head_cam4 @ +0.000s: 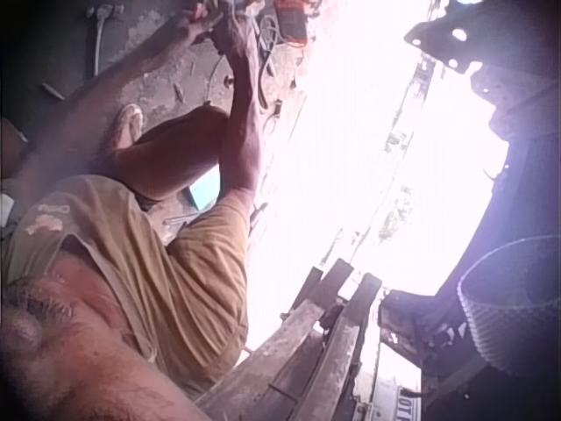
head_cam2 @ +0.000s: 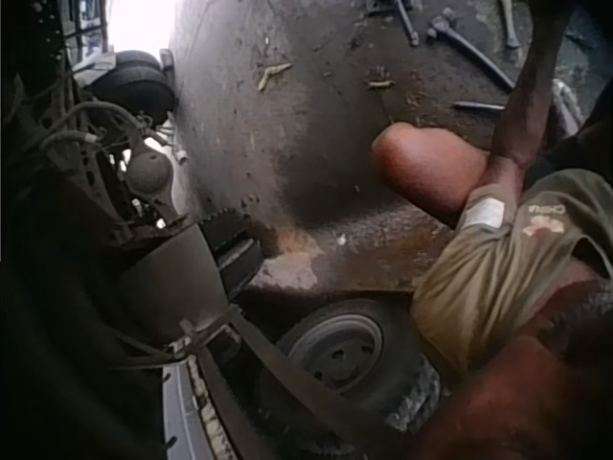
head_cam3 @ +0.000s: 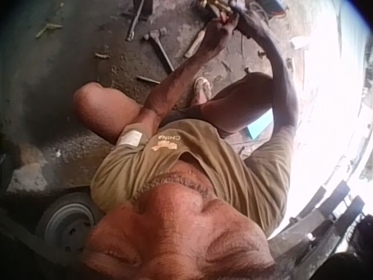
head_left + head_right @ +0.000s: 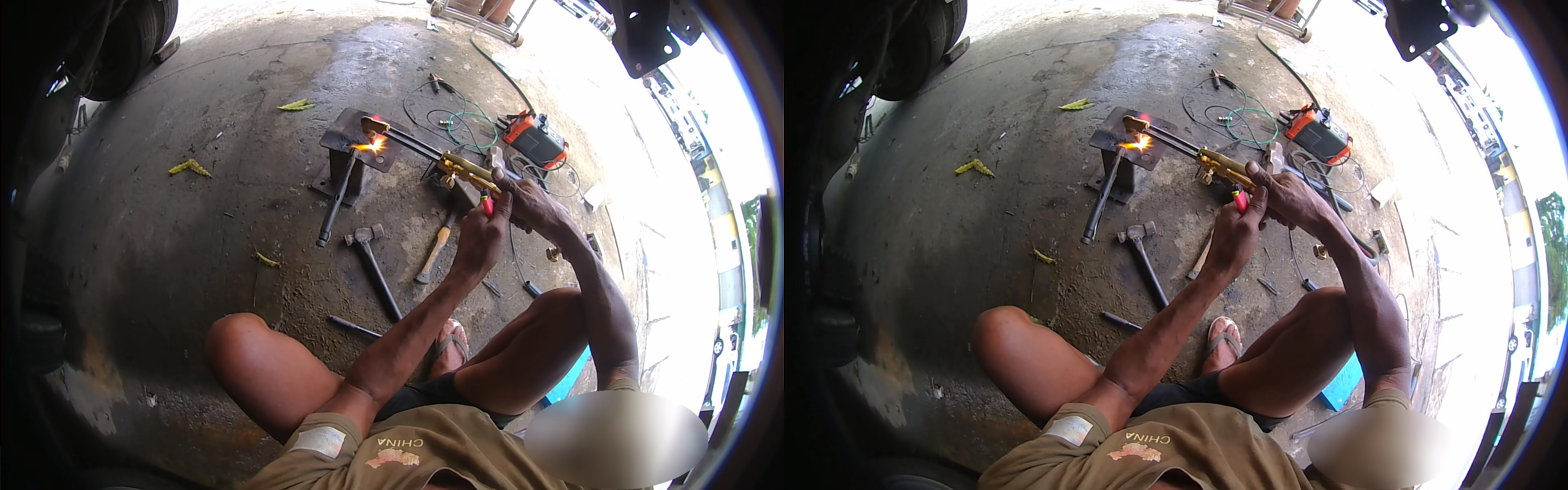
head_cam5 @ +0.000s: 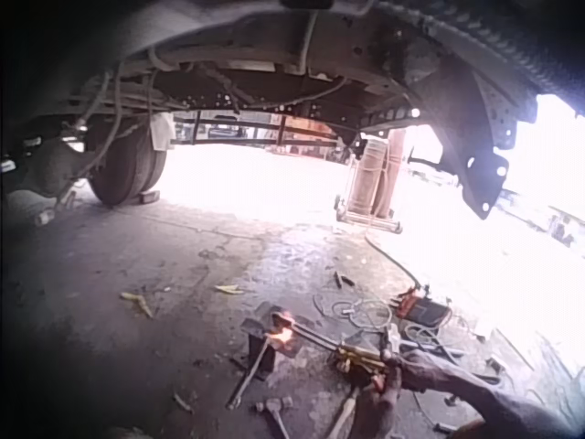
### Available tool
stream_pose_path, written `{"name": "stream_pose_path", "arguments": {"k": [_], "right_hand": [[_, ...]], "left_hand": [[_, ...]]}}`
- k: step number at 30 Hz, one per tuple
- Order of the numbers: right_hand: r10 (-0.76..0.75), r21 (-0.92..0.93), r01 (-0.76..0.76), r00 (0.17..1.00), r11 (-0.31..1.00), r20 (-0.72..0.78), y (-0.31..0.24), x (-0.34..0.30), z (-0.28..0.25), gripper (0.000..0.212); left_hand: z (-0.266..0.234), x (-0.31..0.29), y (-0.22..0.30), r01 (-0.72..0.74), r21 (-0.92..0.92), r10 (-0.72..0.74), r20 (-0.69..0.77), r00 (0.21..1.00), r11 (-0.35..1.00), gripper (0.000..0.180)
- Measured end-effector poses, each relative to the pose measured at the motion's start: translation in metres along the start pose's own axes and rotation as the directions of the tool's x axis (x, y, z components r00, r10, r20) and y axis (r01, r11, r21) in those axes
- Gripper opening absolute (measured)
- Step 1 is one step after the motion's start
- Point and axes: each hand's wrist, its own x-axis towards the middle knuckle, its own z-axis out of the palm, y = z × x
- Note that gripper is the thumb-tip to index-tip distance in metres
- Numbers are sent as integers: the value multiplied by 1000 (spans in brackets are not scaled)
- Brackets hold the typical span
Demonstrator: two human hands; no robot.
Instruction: The person heats a metal bracket with a blowtorch, then uses a hammer and pliers to bend and shape the heated metal. The person repeats the heating and hammering process on different sections of the bracket.
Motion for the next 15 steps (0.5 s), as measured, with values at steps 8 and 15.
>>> {"name": "stream_pose_path", "arguments": {"k": [8,15], "right_hand": [[-13,1,13,1000,1000,-20,0,1,2,91],[1,-1,-1,999,1000,-32,-1,8,4,90]], "left_hand": [[-4,1,3,23,31,-24,20,1000,999,58],[-10,13,-11,45,3,-45,81,996,999,58]]}}
